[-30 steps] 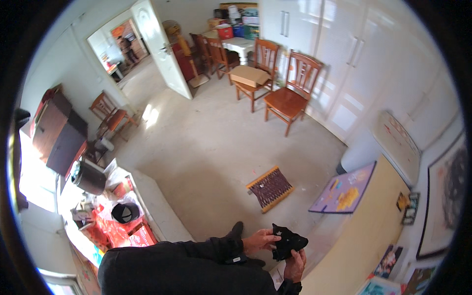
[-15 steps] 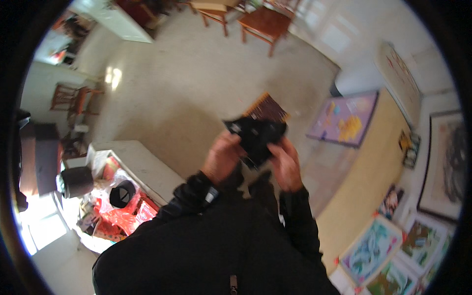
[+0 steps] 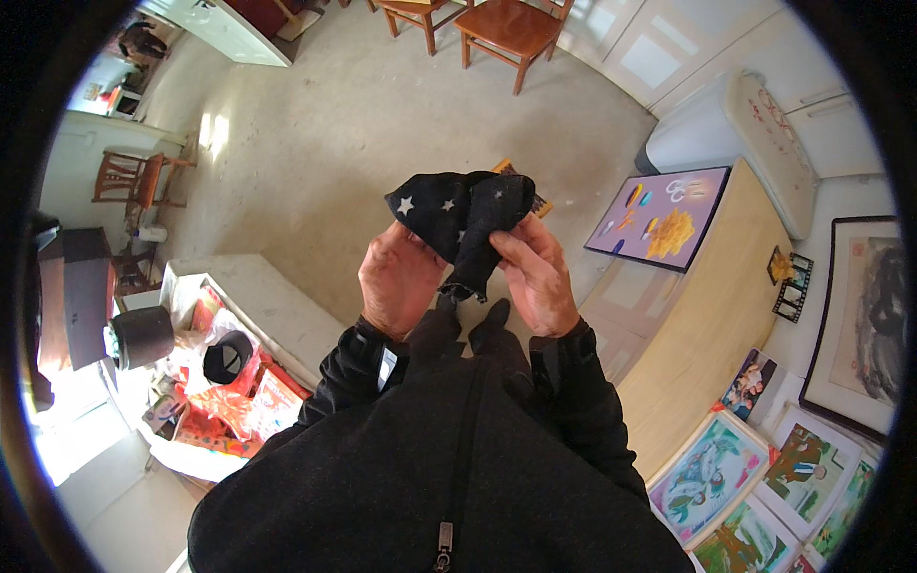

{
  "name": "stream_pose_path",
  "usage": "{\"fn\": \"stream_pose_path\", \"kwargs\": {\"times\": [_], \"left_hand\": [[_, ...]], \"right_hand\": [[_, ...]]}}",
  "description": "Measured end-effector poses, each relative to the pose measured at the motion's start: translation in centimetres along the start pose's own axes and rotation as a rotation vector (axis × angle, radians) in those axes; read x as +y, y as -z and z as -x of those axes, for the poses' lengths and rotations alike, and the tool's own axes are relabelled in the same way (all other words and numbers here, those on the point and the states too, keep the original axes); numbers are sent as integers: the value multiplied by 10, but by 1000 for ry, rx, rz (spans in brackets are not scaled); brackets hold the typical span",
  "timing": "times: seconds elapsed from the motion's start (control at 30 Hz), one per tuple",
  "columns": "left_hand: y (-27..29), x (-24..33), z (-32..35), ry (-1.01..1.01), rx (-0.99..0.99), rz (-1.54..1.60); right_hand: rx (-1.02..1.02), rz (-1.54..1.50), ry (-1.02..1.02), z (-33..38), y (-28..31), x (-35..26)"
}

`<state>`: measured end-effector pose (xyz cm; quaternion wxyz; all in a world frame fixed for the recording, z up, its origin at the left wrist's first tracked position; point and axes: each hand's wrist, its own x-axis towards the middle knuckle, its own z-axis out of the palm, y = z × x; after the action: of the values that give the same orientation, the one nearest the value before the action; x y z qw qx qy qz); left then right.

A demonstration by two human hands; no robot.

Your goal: The person wipes a wall calendar and a wooden cabinet surface with a black cloth, then moves to a blue basin to wet and wring the cloth. The person returns to wipe the cabinet again before the clip ends.

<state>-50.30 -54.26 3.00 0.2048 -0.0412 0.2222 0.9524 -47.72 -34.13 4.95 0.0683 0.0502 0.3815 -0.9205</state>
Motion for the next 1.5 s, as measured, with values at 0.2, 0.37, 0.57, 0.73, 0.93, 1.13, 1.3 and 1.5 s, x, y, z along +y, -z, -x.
{"fn": "stream_pose_path", "kwargs": {"times": [0.2, 0.37, 0.57, 0.73, 0.93, 1.13, 1.3, 1.5], "left_hand": [[-18, -17, -13, -32, -70, -195], [-42, -28, -7, 95, 18, -633], [-22, -42, 1, 28, -40, -1074], [21, -38, -13, -25, 0, -1140], [71, 10, -39, -12, 57, -1118], [103, 102, -59, -68, 161, -977], [135, 180, -69, -14, 240, -931], [150, 232, -81, -2, 225, -682]], "right_hand": [[42, 62, -8, 1, 14, -22], [110, 151, -63, -1, 30, -28], [178, 149, -206, -7, 50, -5], [162, 209, -272, -28, 55, 13], [164, 288, -366, -77, 33, 45], [173, 329, -436, -145, -20, 100], [135, 331, -484, -200, -71, 143], [101, 328, -500, -257, -112, 169]]}}
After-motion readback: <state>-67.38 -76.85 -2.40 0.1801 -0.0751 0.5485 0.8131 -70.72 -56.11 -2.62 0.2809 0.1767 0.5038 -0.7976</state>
